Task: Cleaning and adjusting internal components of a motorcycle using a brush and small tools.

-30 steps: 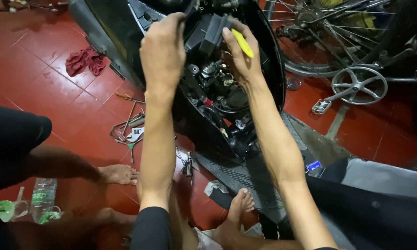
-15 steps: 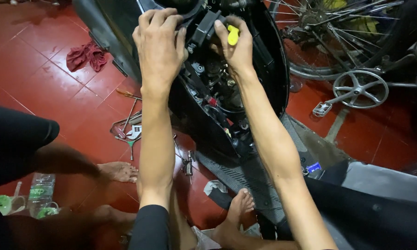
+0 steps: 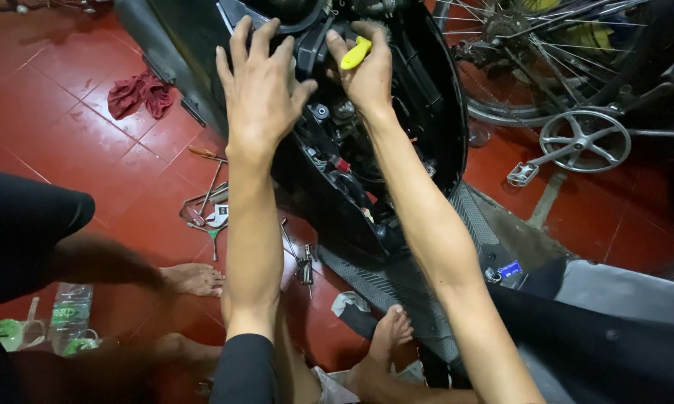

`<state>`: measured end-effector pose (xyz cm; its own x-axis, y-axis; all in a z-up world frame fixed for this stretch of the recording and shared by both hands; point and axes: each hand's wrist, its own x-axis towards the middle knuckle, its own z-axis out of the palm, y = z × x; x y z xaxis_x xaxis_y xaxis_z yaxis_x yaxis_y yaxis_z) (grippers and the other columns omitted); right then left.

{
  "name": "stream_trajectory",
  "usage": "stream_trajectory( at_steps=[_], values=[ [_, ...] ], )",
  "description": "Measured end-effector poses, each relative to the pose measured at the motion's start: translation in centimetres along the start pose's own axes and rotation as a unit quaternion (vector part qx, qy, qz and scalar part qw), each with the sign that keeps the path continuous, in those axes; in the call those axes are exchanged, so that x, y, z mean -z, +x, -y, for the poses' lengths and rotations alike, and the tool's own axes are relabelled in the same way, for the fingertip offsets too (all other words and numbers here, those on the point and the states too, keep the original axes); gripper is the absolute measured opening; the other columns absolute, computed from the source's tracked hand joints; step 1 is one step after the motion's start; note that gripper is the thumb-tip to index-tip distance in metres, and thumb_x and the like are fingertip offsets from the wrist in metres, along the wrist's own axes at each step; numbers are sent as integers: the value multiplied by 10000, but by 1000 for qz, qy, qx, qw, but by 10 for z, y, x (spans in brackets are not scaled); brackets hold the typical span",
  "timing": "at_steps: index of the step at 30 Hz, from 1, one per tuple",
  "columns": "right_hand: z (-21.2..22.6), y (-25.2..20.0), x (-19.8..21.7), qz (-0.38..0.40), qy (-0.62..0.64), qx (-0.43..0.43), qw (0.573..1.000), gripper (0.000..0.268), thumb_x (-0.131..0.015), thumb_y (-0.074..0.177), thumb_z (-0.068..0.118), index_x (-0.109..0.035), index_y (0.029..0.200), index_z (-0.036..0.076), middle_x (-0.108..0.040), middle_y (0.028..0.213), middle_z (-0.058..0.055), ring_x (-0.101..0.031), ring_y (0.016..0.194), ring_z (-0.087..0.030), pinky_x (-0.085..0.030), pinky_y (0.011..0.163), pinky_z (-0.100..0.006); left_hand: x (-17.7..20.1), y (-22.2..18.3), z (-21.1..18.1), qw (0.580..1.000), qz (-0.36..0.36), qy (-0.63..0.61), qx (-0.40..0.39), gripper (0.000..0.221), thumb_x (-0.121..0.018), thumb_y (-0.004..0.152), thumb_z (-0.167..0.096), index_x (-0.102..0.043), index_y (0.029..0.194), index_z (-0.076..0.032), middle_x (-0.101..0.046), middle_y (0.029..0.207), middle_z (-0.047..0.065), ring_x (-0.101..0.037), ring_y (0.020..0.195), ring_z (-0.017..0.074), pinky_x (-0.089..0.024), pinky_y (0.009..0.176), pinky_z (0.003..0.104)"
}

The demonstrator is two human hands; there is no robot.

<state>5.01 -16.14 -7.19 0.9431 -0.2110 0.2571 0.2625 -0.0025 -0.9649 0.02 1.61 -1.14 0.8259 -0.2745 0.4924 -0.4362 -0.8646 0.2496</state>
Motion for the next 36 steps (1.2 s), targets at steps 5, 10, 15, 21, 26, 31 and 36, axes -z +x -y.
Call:
stream_trajectory(
  at_steps=[5, 10, 15, 21, 26, 31, 36],
  values=[
    [-5, 4, -1, -3, 14, -7, 1000, 535, -742, 904, 358, -501, 1307, 103, -731, 1078, -113, -773, 908, -222, -680, 655, -314, -6, 0, -9, 1000, -7, 19, 23, 623, -886, 834, -334, -641, 1355, -95, -485, 1477, 133, -207, 1435, 364, -238, 1060, 805],
    [-10, 7, -3, -16, 16, 19, 1000, 502, -732, 905, 370, -510, 1258, 90, -764, 971, -84, -774, 807, -183, -680, 582, -312, -16, 1, -18, 996, -55, 40, 52, 492, -884, 817, -318, -681, 1217, -112, -547, 1394, 102, -258, 1418, 330, -284, 1052, 781],
    [-13, 7, 1, -10, -19, 42, 999, 533, -749, 895, 428, -523, 1271, 123, -673, 1039, -114, -755, 882, -213, -728, 641, -314, -20, 4, -22, 992, -87, 45, 76, 358, -861, 825, -219, -739, 1150, -134, -547, 1359, 86, -267, 1411, 316, -301, 1055, 765],
    [-10, 9, -3, -28, -14, 23, 999, 507, -776, 880, 376, -546, 1249, 115, -694, 1021, -109, -751, 798, -189, -699, 583, -283, -23, 4, -23, 990, -101, 60, 84, 341, -841, 822, -181, -752, 1151, -156, -548, 1339, 70, -290, 1401, 300, -316, 1058, 741],
    [-9, 7, -4, -26, -12, 44, 999, 493, -771, 890, 386, -542, 1245, 131, -700, 1049, -122, -774, 796, -202, -714, 604, -289, -23, 6, -22, 990, -103, 56, 83, 339, -842, 803, -150, -754, 1131, -148, -548, 1327, 66, -299, 1395, 298, -323, 1047, 746],
    [-3, 2, -7, -46, -87, 66, 993, 524, -743, 871, 491, -567, 1213, 135, -694, 999, -99, -761, 672, -154, -693, 523, -234, -24, 5, -22, 990, -101, 62, 81, 364, -846, 809, -164, -756, 1161, -154, -542, 1336, 73, -292, 1392, 302, -330, 1045, 752],
    [-13, 5, -10, -42, 18, 44, 998, 553, -774, 851, 462, -545, 1217, 116, -650, 994, -98, -736, 739, -184, -675, 545, -279, -26, 6, -23, 988, -107, 71, 83, 333, -821, 821, -141, -746, 1145, -148, -551, 1317, 70, -317, 1382, 298, -336, 1045, 726]
  ],
)
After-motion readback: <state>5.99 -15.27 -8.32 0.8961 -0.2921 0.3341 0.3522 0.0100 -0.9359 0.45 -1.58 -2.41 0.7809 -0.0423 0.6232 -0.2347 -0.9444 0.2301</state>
